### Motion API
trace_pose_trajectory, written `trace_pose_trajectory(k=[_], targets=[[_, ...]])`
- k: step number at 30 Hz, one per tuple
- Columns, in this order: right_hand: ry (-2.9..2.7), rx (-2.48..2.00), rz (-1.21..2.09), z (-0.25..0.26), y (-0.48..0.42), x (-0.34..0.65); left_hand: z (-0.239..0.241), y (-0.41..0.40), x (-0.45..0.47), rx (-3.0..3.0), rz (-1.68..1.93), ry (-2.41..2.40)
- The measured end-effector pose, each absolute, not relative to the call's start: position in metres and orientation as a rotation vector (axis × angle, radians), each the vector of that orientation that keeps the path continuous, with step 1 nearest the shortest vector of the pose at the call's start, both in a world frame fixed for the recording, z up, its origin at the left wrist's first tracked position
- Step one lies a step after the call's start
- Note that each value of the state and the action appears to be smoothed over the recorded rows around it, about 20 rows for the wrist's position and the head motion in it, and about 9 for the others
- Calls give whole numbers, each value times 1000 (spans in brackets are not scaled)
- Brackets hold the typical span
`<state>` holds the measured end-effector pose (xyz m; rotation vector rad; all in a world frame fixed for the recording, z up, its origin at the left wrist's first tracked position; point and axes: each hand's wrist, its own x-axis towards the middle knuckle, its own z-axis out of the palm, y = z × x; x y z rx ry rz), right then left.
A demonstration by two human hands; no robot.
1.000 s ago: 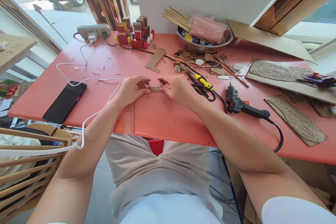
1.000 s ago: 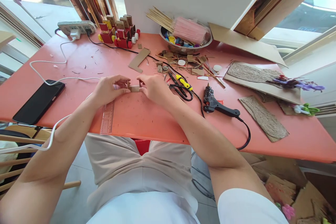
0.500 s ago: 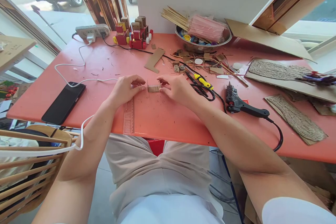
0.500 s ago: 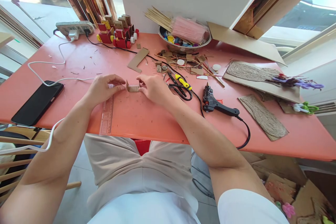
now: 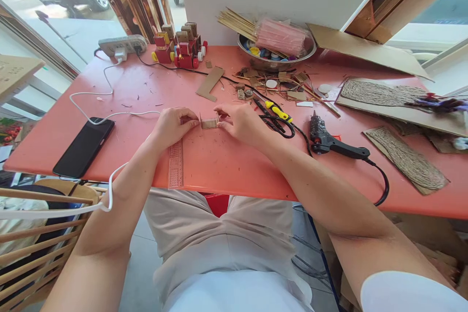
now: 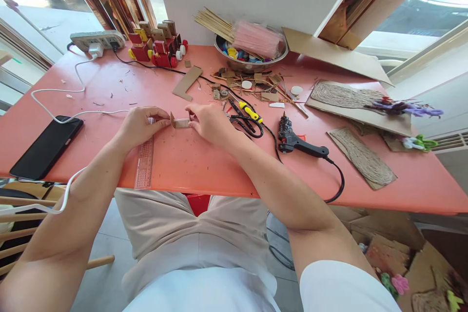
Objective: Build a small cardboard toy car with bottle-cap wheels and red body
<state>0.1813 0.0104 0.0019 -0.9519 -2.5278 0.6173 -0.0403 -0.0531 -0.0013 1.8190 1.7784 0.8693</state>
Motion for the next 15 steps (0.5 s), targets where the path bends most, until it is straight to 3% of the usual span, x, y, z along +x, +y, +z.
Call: trace_pose_trajectory(k=[15], targets=[[-2570, -1014, 609, 11, 5, 177, -5, -53, -47, 1690, 1003, 1603]])
